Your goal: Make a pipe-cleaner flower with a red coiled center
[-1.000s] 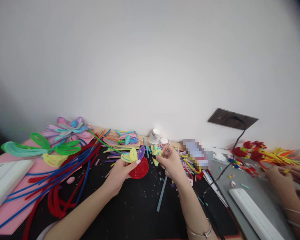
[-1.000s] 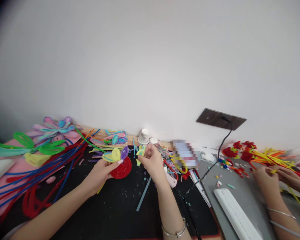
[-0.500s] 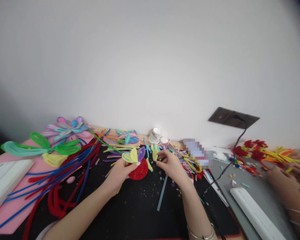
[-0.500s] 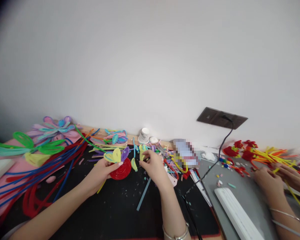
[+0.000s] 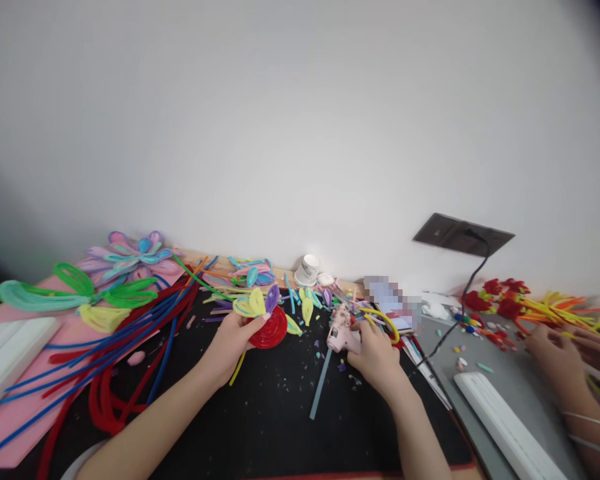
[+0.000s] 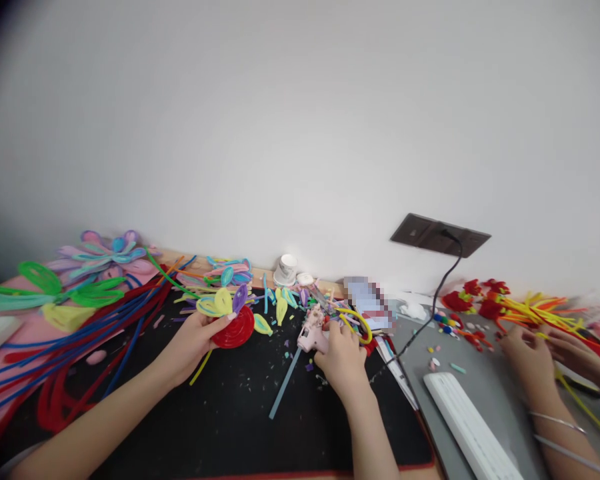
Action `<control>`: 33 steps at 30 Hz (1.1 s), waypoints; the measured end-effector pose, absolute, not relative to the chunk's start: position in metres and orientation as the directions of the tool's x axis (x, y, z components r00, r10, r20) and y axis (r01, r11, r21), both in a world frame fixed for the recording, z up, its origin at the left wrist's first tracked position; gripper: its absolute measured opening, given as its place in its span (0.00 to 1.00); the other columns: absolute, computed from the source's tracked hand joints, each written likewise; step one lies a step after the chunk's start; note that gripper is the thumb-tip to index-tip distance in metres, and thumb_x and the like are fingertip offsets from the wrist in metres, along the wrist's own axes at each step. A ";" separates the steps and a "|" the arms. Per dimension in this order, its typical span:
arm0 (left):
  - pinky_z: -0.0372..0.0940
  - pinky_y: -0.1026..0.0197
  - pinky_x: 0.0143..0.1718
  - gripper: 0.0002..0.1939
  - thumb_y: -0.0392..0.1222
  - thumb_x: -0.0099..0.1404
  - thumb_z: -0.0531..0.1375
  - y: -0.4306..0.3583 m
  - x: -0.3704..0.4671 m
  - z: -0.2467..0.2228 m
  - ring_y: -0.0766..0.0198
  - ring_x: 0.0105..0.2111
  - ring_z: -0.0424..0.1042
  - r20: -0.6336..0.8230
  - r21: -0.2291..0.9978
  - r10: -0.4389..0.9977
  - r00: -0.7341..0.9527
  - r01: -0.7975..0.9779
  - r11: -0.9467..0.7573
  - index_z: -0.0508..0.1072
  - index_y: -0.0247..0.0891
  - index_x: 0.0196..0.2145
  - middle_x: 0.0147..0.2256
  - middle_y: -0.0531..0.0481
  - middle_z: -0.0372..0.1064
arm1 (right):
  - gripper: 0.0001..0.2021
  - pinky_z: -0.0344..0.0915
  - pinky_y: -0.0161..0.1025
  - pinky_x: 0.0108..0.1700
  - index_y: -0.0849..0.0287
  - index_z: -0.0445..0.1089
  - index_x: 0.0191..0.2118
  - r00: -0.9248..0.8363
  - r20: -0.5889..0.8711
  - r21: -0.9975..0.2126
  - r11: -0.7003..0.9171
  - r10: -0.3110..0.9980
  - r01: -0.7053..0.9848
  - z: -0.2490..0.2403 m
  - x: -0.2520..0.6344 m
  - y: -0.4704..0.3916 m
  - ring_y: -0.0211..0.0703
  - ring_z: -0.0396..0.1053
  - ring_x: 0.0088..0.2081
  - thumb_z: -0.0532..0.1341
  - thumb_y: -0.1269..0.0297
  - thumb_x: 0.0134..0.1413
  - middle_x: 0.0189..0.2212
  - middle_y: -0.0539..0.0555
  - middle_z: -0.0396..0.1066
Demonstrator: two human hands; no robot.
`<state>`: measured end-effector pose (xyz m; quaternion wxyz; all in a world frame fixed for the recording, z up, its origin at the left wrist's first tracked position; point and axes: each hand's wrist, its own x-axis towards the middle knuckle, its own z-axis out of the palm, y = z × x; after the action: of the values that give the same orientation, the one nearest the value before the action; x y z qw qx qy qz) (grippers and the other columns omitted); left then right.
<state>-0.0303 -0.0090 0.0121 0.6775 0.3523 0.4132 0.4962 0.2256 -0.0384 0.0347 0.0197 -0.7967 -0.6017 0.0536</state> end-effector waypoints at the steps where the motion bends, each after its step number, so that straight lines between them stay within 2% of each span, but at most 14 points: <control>1: 0.69 0.56 0.38 0.24 0.47 0.52 0.67 -0.009 -0.030 0.012 0.52 0.42 0.74 -0.213 0.883 0.963 0.163 -0.390 0.262 0.71 0.36 0.46 0.44 0.41 0.75 | 0.22 0.60 0.47 0.41 0.59 0.64 0.46 0.254 -0.052 -0.113 -0.258 0.966 0.959 0.032 0.226 -0.038 0.61 0.63 0.49 0.58 0.70 0.39 0.47 0.62 0.66; 5: 0.69 0.54 0.42 0.23 0.47 0.53 0.66 -0.009 -0.030 0.012 0.52 0.43 0.74 -0.221 0.866 0.959 0.177 -0.416 0.277 0.72 0.36 0.45 0.44 0.41 0.75 | 0.21 0.61 0.44 0.41 0.60 0.63 0.44 0.174 0.028 -0.319 -0.156 0.984 0.935 0.024 0.238 -0.038 0.56 0.67 0.45 0.57 0.72 0.38 0.42 0.61 0.70; 9: 0.68 0.51 0.44 0.23 0.47 0.53 0.66 -0.010 -0.029 0.011 0.51 0.43 0.74 -0.214 0.866 0.954 0.211 -0.410 0.285 0.72 0.36 0.45 0.43 0.41 0.76 | 0.20 0.63 0.42 0.42 0.60 0.64 0.45 0.200 0.147 -0.562 -0.084 0.969 0.823 0.029 0.247 -0.041 0.51 0.69 0.40 0.57 0.69 0.40 0.39 0.58 0.71; 11: 0.69 0.51 0.43 0.24 0.47 0.53 0.66 -0.010 -0.028 0.011 0.51 0.44 0.74 -0.228 0.871 0.950 0.211 -0.392 0.296 0.71 0.36 0.46 0.44 0.41 0.75 | 0.17 0.63 0.40 0.39 0.60 0.65 0.43 0.203 0.184 -0.665 -0.031 0.962 0.747 0.036 0.245 -0.043 0.48 0.69 0.37 0.57 0.67 0.42 0.37 0.56 0.71; 13: 0.70 0.51 0.42 0.24 0.47 0.53 0.66 -0.011 -0.028 0.011 0.52 0.44 0.74 -0.255 0.875 0.946 0.202 -0.367 0.315 0.70 0.36 0.47 0.44 0.41 0.75 | 0.11 0.62 0.37 0.32 0.59 0.67 0.38 0.188 0.162 -0.750 -0.002 0.969 0.661 0.042 0.240 -0.044 0.44 0.67 0.29 0.57 0.65 0.45 0.29 0.53 0.71; 15: 0.71 0.53 0.41 0.23 0.47 0.53 0.66 -0.011 -0.028 0.011 0.53 0.43 0.74 -0.281 0.877 0.938 0.202 -0.344 0.337 0.71 0.37 0.46 0.44 0.41 0.75 | 0.06 0.57 0.35 0.24 0.58 0.65 0.31 0.152 0.073 -0.829 -0.025 0.986 0.559 0.043 0.233 -0.045 0.39 0.60 0.21 0.57 0.62 0.48 0.19 0.48 0.64; 17: 0.71 0.55 0.40 0.22 0.47 0.54 0.65 -0.012 -0.028 0.010 0.54 0.42 0.75 -0.292 0.876 0.932 0.214 -0.330 0.351 0.71 0.37 0.45 0.43 0.42 0.76 | 0.08 0.51 0.33 0.19 0.57 0.62 0.28 0.080 -0.034 -0.897 -0.065 0.996 0.437 0.039 0.224 -0.045 0.34 0.53 0.16 0.57 0.59 0.50 0.15 0.44 0.57; 20: 0.71 0.54 0.41 0.20 0.46 0.55 0.65 -0.013 -0.027 0.009 0.54 0.43 0.75 -0.286 0.877 0.927 0.242 -0.324 0.355 0.71 0.37 0.45 0.43 0.42 0.76 | 0.07 0.49 0.31 0.17 0.57 0.61 0.28 -0.044 -0.108 -0.942 -0.089 0.993 0.324 0.030 0.210 -0.046 0.32 0.50 0.16 0.58 0.60 0.50 0.14 0.43 0.56; 23: 0.70 0.52 0.42 0.21 0.47 0.54 0.65 -0.013 -0.026 0.009 0.52 0.43 0.75 -0.281 0.875 0.923 0.264 -0.324 0.359 0.72 0.36 0.44 0.43 0.41 0.76 | 0.05 0.50 0.30 0.17 0.57 0.63 0.30 -0.110 -0.124 -0.950 -0.086 0.986 0.301 0.024 0.199 -0.047 0.32 0.51 0.15 0.58 0.62 0.49 0.14 0.43 0.57; 27: 0.70 0.51 0.43 0.21 0.47 0.54 0.65 -0.014 -0.026 0.010 0.52 0.43 0.74 -0.268 0.874 0.918 0.292 -0.328 0.359 0.72 0.37 0.44 0.44 0.42 0.76 | 0.06 0.51 0.30 0.16 0.56 0.62 0.26 -0.135 -0.136 -0.955 -0.093 0.981 0.281 0.024 0.193 -0.047 0.31 0.51 0.14 0.58 0.63 0.49 0.13 0.43 0.57; 33: 0.69 0.51 0.43 0.21 0.48 0.54 0.65 -0.015 -0.025 0.013 0.52 0.42 0.75 -0.267 0.872 0.909 0.319 -0.321 0.369 0.73 0.37 0.45 0.43 0.42 0.76 | 0.11 0.53 0.30 0.16 0.56 0.60 0.23 -0.185 -0.119 -0.960 -0.066 0.975 0.271 0.023 0.192 -0.047 0.31 0.51 0.14 0.58 0.59 0.52 0.13 0.43 0.56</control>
<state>-0.0246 -0.0151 0.0130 0.7242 0.3678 0.4001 0.4246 0.1916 -0.0472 0.0227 0.3525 -0.5320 -0.5855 0.4999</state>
